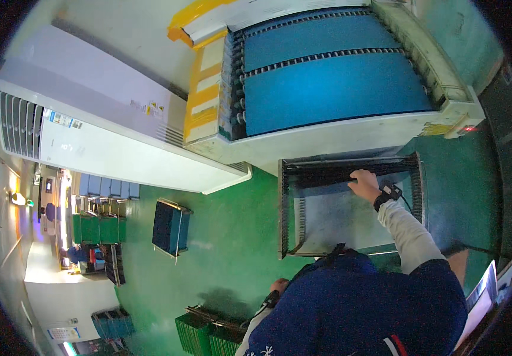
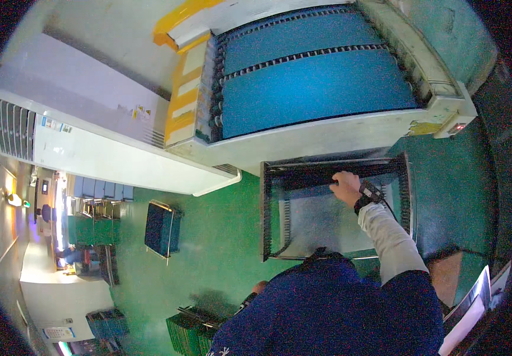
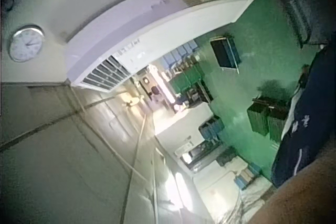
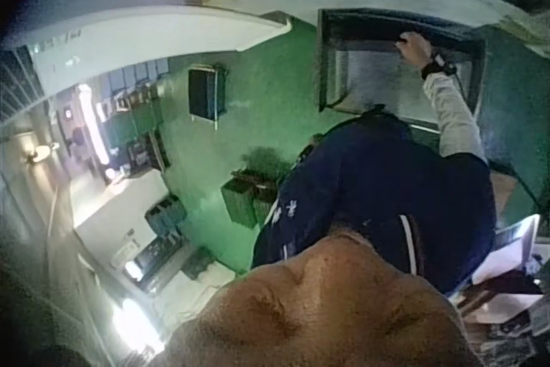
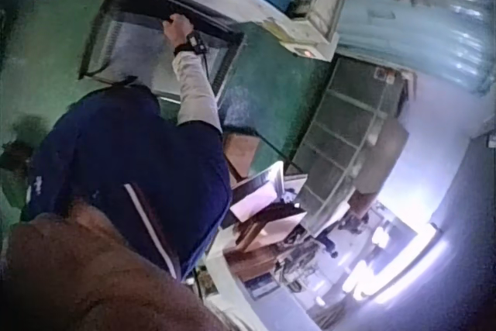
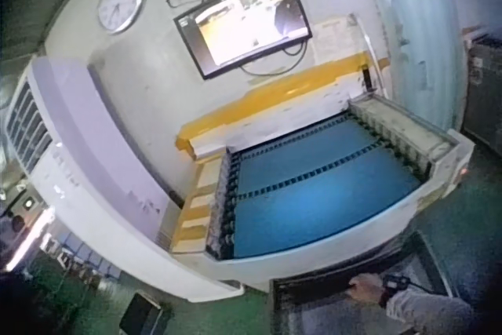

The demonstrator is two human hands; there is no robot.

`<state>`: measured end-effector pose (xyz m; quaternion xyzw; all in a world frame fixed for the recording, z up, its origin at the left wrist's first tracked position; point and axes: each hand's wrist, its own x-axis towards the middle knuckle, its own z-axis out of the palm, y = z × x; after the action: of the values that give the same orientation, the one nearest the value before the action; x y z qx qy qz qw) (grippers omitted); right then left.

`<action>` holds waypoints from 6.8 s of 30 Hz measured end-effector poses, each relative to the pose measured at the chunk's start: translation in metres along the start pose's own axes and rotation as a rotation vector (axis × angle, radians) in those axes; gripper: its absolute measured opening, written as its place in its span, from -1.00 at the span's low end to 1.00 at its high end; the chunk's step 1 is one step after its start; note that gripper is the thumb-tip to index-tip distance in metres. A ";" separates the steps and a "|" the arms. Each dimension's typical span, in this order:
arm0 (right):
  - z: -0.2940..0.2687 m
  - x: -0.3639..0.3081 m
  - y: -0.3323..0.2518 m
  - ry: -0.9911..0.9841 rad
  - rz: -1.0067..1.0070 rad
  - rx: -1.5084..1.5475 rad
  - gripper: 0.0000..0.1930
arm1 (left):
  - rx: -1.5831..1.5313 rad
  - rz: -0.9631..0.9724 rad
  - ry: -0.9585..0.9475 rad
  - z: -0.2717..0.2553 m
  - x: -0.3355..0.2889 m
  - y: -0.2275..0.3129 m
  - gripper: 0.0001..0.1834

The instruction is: Manually load metal plates into a processing machine one by one.

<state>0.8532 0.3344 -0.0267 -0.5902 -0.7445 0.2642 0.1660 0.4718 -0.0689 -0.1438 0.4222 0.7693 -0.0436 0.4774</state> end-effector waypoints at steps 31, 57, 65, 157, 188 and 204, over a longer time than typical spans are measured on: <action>0.126 0.019 0.171 -0.002 0.023 -0.123 -0.79 | -0.238 -0.126 0.129 0.071 0.027 -0.016 -0.75; -0.088 0.004 0.033 0.017 0.127 0.105 -0.60 | -0.232 -0.178 0.329 0.126 0.128 -0.052 -0.75; -0.134 -0.060 -0.039 0.156 -0.001 0.064 -0.60 | -0.231 -0.002 0.085 0.033 0.069 -0.007 -0.63; -0.115 0.057 -0.084 -0.007 0.433 1.859 -0.84 | -0.096 -0.090 -0.143 0.054 0.098 -0.073 -0.47; -0.119 0.079 -0.082 -0.057 0.500 1.747 -0.79 | 0.066 -0.089 -0.254 0.009 0.041 -0.015 -0.38; -0.128 0.080 -0.077 -0.198 0.467 1.591 -0.65 | -0.054 -0.076 -0.170 0.030 0.064 -0.033 -0.44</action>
<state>0.8440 0.4243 0.1172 -0.4101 -0.2055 0.7893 0.4083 0.4577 -0.0653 -0.2208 0.3745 0.7425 -0.0765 0.5501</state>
